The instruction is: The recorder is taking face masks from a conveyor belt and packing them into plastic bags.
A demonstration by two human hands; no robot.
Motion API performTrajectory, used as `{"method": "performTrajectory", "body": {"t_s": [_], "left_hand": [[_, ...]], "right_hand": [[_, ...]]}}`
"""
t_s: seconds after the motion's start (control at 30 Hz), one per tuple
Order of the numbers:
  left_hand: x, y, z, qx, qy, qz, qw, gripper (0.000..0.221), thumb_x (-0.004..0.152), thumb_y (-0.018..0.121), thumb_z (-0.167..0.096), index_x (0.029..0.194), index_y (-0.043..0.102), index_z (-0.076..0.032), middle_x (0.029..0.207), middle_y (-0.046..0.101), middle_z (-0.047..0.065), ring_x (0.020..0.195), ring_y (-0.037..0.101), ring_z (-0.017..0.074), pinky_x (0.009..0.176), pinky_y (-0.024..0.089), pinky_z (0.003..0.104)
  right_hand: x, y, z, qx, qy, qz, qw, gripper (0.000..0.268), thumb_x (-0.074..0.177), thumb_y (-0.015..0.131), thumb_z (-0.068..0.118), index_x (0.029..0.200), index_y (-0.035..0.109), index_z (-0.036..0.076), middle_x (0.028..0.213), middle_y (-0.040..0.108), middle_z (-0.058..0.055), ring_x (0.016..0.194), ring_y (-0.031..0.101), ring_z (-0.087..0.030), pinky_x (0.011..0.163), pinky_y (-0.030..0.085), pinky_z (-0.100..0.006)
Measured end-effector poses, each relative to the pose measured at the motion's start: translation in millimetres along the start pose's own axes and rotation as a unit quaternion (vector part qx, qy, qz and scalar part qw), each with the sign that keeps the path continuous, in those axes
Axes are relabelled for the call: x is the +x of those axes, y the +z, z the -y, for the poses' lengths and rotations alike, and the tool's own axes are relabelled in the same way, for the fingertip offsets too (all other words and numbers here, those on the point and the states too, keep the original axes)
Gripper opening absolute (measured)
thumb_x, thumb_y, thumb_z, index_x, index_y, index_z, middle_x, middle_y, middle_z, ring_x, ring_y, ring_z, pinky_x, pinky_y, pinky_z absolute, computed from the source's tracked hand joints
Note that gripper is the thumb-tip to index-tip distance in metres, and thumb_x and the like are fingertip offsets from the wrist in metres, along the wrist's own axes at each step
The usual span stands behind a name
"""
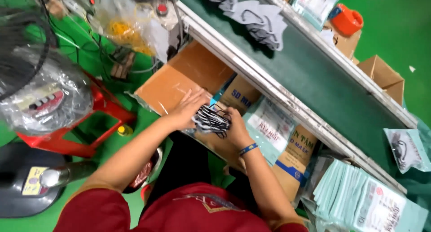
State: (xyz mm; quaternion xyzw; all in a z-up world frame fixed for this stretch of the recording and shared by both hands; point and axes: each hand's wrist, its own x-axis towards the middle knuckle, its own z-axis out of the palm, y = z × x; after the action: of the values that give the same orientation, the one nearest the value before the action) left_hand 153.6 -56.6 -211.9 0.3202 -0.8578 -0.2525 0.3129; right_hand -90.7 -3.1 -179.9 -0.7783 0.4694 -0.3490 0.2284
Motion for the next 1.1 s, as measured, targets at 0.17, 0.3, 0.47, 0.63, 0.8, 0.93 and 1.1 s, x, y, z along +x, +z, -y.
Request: {"method": "performTrajectory", "body": {"t_s": [0.17, 0.3, 0.47, 0.63, 0.8, 0.93, 1.1], "left_hand": [[7.4, -15.4, -3.7, 0.006, 0.068, -0.043, 0.997, 0.076, 0.069, 0.09, -0.02, 0.135, 0.052, -0.012, 0.142, 0.057, 0.013, 0.142, 0.047, 0.0381, 0.119, 0.032, 0.056], [9.8, -2.5, -15.0, -0.102, -0.05, -0.015, 0.993, 0.054, 0.079, 0.09, -0.021, 0.125, 0.061, -0.013, 0.123, 0.065, 0.007, 0.122, 0.062, 0.0253, 0.109, 0.048, 0.042], [29.9, -47.8, -118.9, -0.496, 0.002, -0.021, 0.868, 0.077, 0.081, 0.086, -0.02, 0.146, 0.046, -0.008, 0.133, 0.062, 0.008, 0.122, 0.06, 0.0184, 0.105, 0.045, 0.035], [28.7, -22.5, -119.2, -0.386, 0.01, -0.051, 0.921, 0.059, 0.09, 0.08, -0.018, 0.141, 0.055, 0.0, 0.134, 0.065, 0.014, 0.121, 0.065, 0.0257, 0.104, 0.049, 0.038], [53.7, -33.3, -70.7, -0.182, 0.051, 0.184, 0.964, 0.045, 0.087, 0.08, -0.027, 0.124, 0.069, -0.003, 0.123, 0.072, 0.021, 0.119, 0.068, 0.0395, 0.105, 0.054, 0.043], [55.2, -21.8, -109.2, -0.038, -0.137, 0.276, 0.951, 0.065, 0.074, 0.086, -0.034, 0.128, 0.064, -0.006, 0.127, 0.065, 0.022, 0.119, 0.064, 0.0363, 0.102, 0.05, 0.04], [64.0, 55.7, -148.3, -0.028, 0.033, 0.39, 0.92, 0.085, 0.072, 0.085, -0.039, 0.142, 0.047, -0.009, 0.151, 0.043, 0.023, 0.14, 0.041, 0.0387, 0.115, 0.031, 0.042]], "right_hand": [[24.1, -3.9, 18.0, 0.297, 0.192, -0.062, 0.933, 0.05, 0.072, 0.086, 0.015, 0.114, 0.067, -0.004, 0.108, 0.059, -0.013, 0.102, 0.061, -0.028, 0.089, 0.05, -0.035], [-11.6, 9.4, -52.6, 0.219, 0.055, 0.035, 0.974, 0.044, 0.071, 0.081, 0.006, 0.112, 0.069, 0.0, 0.121, 0.066, -0.014, 0.11, 0.061, -0.025, 0.095, 0.052, -0.035], [-28.6, -45.0, 34.0, 0.268, 0.27, -0.047, 0.924, 0.033, 0.089, 0.074, 0.002, 0.121, 0.069, -0.005, 0.121, 0.069, -0.025, 0.096, 0.053, -0.029, 0.083, 0.033, -0.047], [-51.0, -107.8, 42.6, -0.017, -0.069, 0.014, 0.997, 0.041, 0.087, 0.075, 0.013, 0.126, 0.066, 0.002, 0.121, 0.069, -0.017, 0.112, 0.064, -0.031, 0.099, 0.05, -0.044], [-82.1, -144.3, 31.6, -0.092, 0.177, 0.078, 0.977, 0.02, 0.086, 0.076, 0.025, 0.098, 0.081, 0.01, 0.092, 0.074, -0.01, 0.081, 0.072, -0.029, 0.074, 0.058, -0.041], [-114.9, -114.6, -10.7, -0.207, 0.155, 0.079, 0.963, 0.02, 0.082, 0.078, 0.025, 0.094, 0.08, 0.009, 0.092, 0.073, -0.014, 0.086, 0.07, -0.034, 0.079, 0.057, -0.043], [-118.9, -104.9, -34.5, -0.217, 0.157, 0.091, 0.959, 0.017, 0.083, 0.071, 0.025, 0.086, 0.077, 0.008, 0.091, 0.071, -0.019, 0.088, 0.068, -0.039, 0.08, 0.055, -0.049]]}}
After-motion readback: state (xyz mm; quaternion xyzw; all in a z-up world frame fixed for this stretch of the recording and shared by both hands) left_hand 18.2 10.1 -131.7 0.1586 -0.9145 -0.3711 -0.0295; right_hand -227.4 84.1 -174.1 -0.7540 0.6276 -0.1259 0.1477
